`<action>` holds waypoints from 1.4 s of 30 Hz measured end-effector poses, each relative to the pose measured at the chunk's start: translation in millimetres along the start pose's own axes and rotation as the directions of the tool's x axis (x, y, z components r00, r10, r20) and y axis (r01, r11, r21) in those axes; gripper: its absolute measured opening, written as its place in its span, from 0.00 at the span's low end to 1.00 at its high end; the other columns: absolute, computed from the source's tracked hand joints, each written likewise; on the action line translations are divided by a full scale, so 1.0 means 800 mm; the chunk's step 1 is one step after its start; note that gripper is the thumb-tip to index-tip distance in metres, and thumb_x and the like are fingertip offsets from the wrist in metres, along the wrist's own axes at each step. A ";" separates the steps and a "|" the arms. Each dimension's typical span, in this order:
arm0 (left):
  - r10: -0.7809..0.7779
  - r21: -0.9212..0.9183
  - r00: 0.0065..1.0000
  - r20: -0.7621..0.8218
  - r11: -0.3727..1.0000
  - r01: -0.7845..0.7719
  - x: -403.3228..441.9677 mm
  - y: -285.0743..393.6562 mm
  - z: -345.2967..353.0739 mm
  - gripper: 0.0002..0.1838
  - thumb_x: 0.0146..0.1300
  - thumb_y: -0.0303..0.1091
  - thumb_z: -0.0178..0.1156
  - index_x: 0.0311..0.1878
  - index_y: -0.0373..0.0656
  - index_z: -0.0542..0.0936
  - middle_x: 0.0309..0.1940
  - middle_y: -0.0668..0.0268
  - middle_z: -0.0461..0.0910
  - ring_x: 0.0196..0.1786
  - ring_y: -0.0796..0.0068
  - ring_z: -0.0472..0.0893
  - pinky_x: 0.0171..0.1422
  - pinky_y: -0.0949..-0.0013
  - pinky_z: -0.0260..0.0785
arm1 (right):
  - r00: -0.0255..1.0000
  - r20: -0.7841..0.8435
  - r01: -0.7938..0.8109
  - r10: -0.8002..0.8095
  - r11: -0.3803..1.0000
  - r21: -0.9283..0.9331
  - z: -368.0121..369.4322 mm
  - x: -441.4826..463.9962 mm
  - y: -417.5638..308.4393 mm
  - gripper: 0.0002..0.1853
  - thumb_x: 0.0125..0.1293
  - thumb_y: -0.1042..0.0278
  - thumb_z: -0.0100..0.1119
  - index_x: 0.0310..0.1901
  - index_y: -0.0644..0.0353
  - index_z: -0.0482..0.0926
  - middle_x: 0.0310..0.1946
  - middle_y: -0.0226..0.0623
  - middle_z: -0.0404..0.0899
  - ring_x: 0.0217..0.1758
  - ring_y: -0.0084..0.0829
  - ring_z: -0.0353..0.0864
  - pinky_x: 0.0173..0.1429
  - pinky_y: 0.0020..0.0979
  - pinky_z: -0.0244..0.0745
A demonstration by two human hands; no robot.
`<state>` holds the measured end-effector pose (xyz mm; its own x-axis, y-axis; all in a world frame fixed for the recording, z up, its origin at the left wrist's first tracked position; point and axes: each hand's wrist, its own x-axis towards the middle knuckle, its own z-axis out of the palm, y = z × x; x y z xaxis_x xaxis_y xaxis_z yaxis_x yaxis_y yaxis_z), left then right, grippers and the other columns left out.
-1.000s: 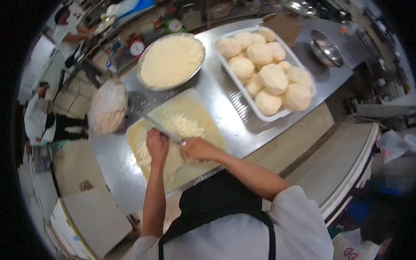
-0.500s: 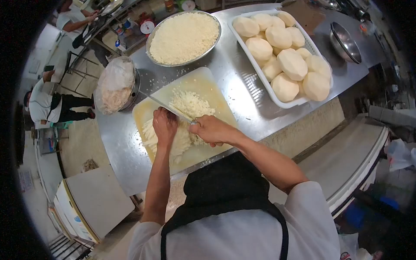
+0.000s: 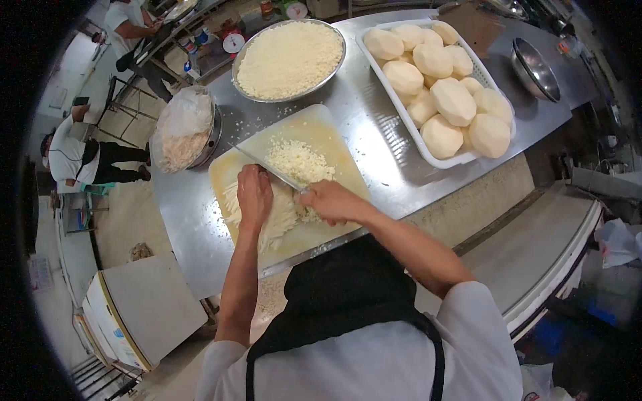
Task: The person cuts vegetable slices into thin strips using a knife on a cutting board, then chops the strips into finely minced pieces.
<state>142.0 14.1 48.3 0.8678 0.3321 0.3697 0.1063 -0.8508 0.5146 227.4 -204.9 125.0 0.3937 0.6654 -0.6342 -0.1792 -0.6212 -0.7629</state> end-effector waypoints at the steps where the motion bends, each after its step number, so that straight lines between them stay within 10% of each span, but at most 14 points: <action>1: -0.025 0.000 1.000 0.007 1.000 0.025 -0.001 0.010 -0.002 0.07 0.61 0.23 0.60 0.43 0.38 0.79 0.41 0.52 0.78 0.47 0.47 0.77 0.54 0.49 0.69 | 0.999 -0.027 0.044 -0.044 0.999 0.012 0.010 -0.018 -0.006 0.25 0.79 0.45 0.56 0.47 0.66 0.81 0.20 0.36 0.75 0.17 0.29 0.77 0.20 0.35 0.70; 42: 0.067 0.132 0.998 -0.014 0.989 -0.064 -0.018 0.007 0.017 0.10 0.60 0.23 0.61 0.46 0.39 0.80 0.43 0.56 0.78 0.49 0.50 0.76 0.55 0.50 0.67 | 0.991 -0.115 0.101 -0.075 0.965 0.241 0.079 0.015 0.040 0.25 0.82 0.48 0.52 0.36 0.66 0.75 0.19 0.36 0.75 0.17 0.29 0.78 0.22 0.35 0.72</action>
<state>137.0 -0.9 35.1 0.8659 0.2803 0.4143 0.1135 -0.9167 0.3832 169.3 -190.9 85.0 0.5070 0.6581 -0.5567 -0.3508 -0.4324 -0.8306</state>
